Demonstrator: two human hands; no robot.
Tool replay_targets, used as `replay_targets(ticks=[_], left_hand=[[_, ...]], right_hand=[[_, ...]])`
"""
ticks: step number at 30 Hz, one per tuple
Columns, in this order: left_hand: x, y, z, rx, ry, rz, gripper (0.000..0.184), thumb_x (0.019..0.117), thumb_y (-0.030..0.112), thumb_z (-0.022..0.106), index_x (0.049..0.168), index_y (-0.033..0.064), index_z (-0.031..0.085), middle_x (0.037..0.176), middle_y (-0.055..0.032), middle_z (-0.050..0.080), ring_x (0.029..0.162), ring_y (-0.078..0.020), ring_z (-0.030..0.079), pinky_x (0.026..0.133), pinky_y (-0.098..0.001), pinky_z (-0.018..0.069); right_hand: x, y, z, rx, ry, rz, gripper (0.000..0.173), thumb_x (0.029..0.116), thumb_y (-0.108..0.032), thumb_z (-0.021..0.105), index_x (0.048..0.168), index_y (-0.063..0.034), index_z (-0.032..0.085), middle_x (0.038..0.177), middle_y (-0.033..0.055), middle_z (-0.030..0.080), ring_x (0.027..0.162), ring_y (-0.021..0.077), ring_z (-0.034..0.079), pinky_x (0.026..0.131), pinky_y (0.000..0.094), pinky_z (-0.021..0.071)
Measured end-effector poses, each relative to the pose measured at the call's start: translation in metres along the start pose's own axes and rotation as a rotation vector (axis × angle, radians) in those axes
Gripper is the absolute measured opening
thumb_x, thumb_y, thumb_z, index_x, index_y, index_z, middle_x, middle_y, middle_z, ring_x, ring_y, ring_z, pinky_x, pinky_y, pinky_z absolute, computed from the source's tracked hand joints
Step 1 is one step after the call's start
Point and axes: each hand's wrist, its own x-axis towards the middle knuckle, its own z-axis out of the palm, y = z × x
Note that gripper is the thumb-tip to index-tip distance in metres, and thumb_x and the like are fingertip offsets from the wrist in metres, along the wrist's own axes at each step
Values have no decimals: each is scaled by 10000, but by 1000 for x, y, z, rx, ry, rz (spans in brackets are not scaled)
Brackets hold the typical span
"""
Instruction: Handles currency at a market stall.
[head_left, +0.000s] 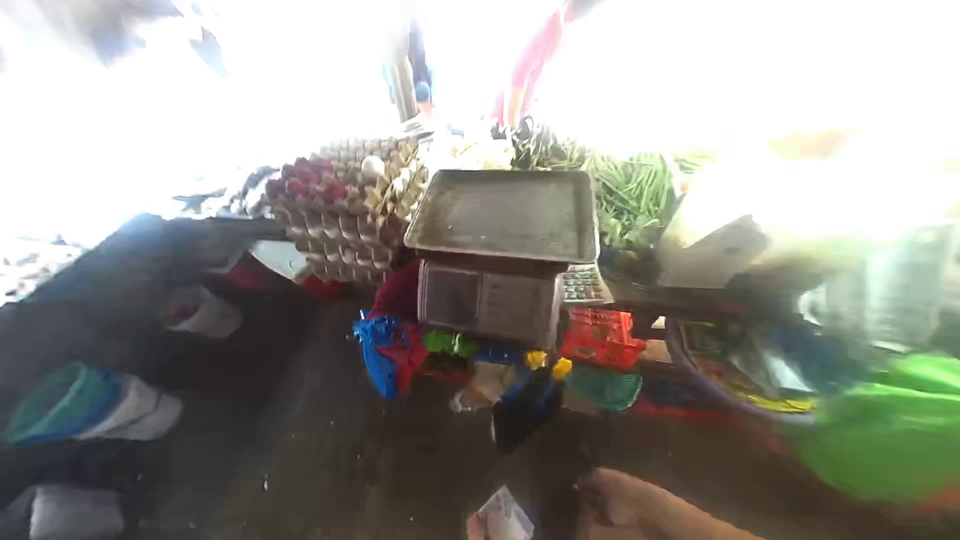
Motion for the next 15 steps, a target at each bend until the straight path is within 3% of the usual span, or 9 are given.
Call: replay_targets(ticks=[4, 6, 9, 11, 12, 15], left_hand=[[27, 93, -1, -39, -73, 119, 296, 1025, 121, 573, 1231, -90, 597, 1065, -228, 694, 982, -263, 692, 915, -448, 568], [30, 138, 12, -49, -129, 183, 271, 1022, 131, 583, 1203, -67, 622, 1049, -199, 699, 953, -237, 693, 885, -429, 577], [22, 202, 40, 1, -201, 293, 236, 1001, 135, 625, 1159, -38, 656, 982, -151, 714, 865, -187, 704, 819, -385, 598], [16, 235, 62, 36, -215, 365, 224, 996, 149, 635, 1145, -16, 661, 927, -119, 720, 806, -158, 707, 766, -364, 606], [13, 249, 72, 42, -213, 404, 217, 997, 147, 636, 1142, -14, 661, 914, -112, 724, 791, -153, 711, 751, -360, 611], [10, 293, 101, 64, -210, 535, 207, 1000, 156, 636, 1139, 4, 659, 861, -76, 725, 734, -121, 707, 702, -318, 611]], right_hand=[[-36, -15, -24, -129, 12, -121, 118, 1039, -152, 543, 1033, -51, 602, 806, 38, 599, 680, 127, 578, 651, 300, 531], [-48, -22, -34, -104, 51, -267, 204, 1065, -216, 529, 1049, -31, 611, 837, 50, 629, 711, 139, 608, 683, 320, 547], [-72, -43, -45, -31, 66, -455, 293, 1100, -201, 456, 1203, 39, 587, 972, 102, 656, 837, 167, 654, 794, 346, 566], [-102, -63, -54, 39, -19, -553, 306, 1084, -63, 418, 1331, 79, 529, 1081, 138, 658, 925, 177, 675, 882, 343, 572], [-118, -72, -59, 75, -72, -615, 296, 1075, -28, 419, 1327, 80, 528, 1090, 136, 670, 939, 174, 690, 899, 336, 580], [-180, -102, -66, 21, -162, -835, 307, 1083, -71, 450, 1349, 47, 546, 1170, 132, 699, 1030, 189, 711, 960, 345, 578]])
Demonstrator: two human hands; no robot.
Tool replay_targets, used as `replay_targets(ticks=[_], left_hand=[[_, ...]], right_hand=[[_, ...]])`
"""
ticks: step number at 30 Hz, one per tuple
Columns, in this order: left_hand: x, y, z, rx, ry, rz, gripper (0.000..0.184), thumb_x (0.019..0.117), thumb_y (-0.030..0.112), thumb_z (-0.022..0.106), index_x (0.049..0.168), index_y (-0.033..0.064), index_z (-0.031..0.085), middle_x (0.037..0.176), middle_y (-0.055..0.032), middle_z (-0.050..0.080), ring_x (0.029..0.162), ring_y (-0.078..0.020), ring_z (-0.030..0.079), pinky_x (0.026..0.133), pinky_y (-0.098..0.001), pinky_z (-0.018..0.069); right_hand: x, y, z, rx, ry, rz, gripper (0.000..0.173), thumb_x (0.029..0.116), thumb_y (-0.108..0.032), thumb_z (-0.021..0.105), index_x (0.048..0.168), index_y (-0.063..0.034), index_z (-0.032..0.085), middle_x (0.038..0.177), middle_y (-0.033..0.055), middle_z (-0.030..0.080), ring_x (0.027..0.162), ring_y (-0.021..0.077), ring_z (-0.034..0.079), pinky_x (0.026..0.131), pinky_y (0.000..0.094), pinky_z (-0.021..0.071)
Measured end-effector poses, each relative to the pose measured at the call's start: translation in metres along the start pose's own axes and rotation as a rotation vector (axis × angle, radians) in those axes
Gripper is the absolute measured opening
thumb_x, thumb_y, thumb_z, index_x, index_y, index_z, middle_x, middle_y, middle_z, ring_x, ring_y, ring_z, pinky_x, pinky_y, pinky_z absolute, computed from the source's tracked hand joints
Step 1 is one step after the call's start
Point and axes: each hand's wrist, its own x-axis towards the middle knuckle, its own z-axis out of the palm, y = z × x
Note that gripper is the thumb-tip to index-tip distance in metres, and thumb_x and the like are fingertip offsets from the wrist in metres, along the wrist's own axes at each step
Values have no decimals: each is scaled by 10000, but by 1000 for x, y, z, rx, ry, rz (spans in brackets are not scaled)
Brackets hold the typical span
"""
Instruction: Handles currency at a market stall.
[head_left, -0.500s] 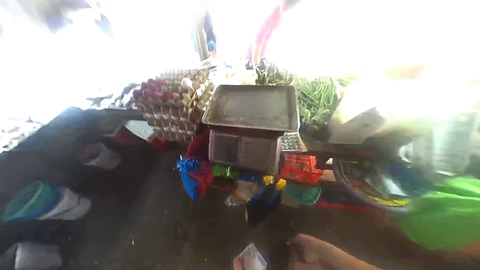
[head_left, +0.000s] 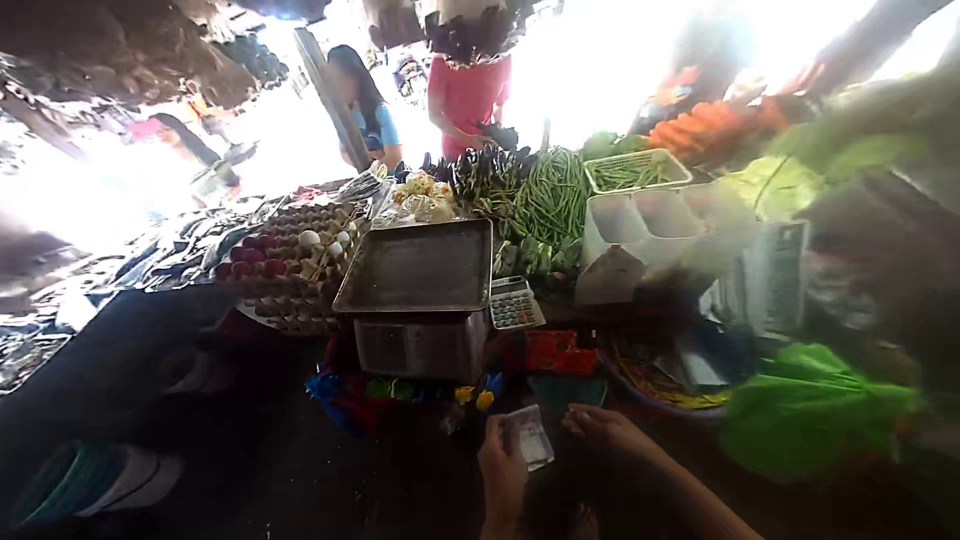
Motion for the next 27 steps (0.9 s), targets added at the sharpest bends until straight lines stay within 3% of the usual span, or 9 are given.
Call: replay_targets(ticks=[4, 8, 9, 12, 15, 17, 19, 22, 27], left_hand=[[36, 46, 29, 24, -5, 161, 208, 992, 144, 630, 1134, -5, 652, 835, -71, 705, 675, -94, 675, 647, -275, 599], [71, 75, 49, -102, -89, 224, 219, 991, 143, 627, 1145, -12, 636, 858, -76, 704, 702, -92, 677, 675, -272, 598], [79, 79, 52, -150, -116, 246, 221, 994, 141, 626, 1149, -16, 629, 861, -76, 700, 704, -91, 672, 677, -273, 595], [103, 87, 52, -233, -157, 333, 242, 980, 132, 642, 1161, -27, 624, 886, -84, 709, 727, -89, 686, 697, -270, 603], [131, 90, 32, -258, -225, 393, 334, 1000, 167, 625, 1254, -49, 593, 992, -98, 720, 817, -94, 709, 753, -273, 614], [153, 89, 9, -146, -171, 490, 370, 1010, 232, 619, 1271, -29, 600, 1059, -79, 729, 945, -116, 708, 858, -310, 606], [176, 87, -19, 80, -30, 566, 336, 992, 295, 619, 1191, 31, 678, 1092, -67, 726, 1058, -179, 669, 968, -378, 533], [213, 84, -58, 433, 52, 530, 369, 980, 360, 617, 1172, 62, 718, 1214, -125, 694, 1218, -314, 610, 1070, -496, 460], [255, 65, -78, 610, 54, 375, 435, 1016, 410, 571, 1144, 33, 746, 1328, -222, 637, 1284, -457, 553, 1058, -619, 422]], right_hand=[[-19, -74, 12, -184, -4, -336, 272, 1077, -80, 459, 1300, 28, 572, 1223, 150, 711, 1113, 252, 713, 992, 409, 593], [-24, -110, 23, -348, -2, -509, 250, 1036, -81, 537, 1243, -12, 660, 1472, 120, 567, 1289, 215, 605, 1035, 358, 558], [-23, -113, 27, -395, 10, -520, 239, 1023, -82, 557, 1221, -30, 682, 1450, 109, 585, 1265, 186, 616, 1023, 326, 555], [-13, -126, 41, -501, 87, -541, 234, 1001, -53, 564, 1204, -49, 680, 1150, 53, 710, 1002, 116, 688, 900, 287, 584], [4, -158, 42, -617, 150, -636, 247, 1007, -63, 553, 1220, -42, 677, 1088, 35, 724, 954, 97, 692, 870, 293, 592], [13, -199, 36, -720, 254, -720, 268, 1003, -76, 545, 1234, -61, 680, 1111, 36, 715, 963, 93, 678, 865, 306, 585], [17, -251, 30, -770, 415, -737, 276, 1003, -83, 530, 1233, -90, 682, 1111, 41, 712, 967, 101, 676, 862, 346, 584], [30, -325, 9, -815, 613, -802, 255, 1039, -112, 546, 1261, -79, 665, 1146, 101, 703, 1011, 163, 683, 916, 419, 577], [89, -435, -76, -915, 1042, -847, 315, 1037, -154, 509, 1287, -26, 652, 1218, 208, 689, 1130, 303, 674, 1010, 509, 517]])
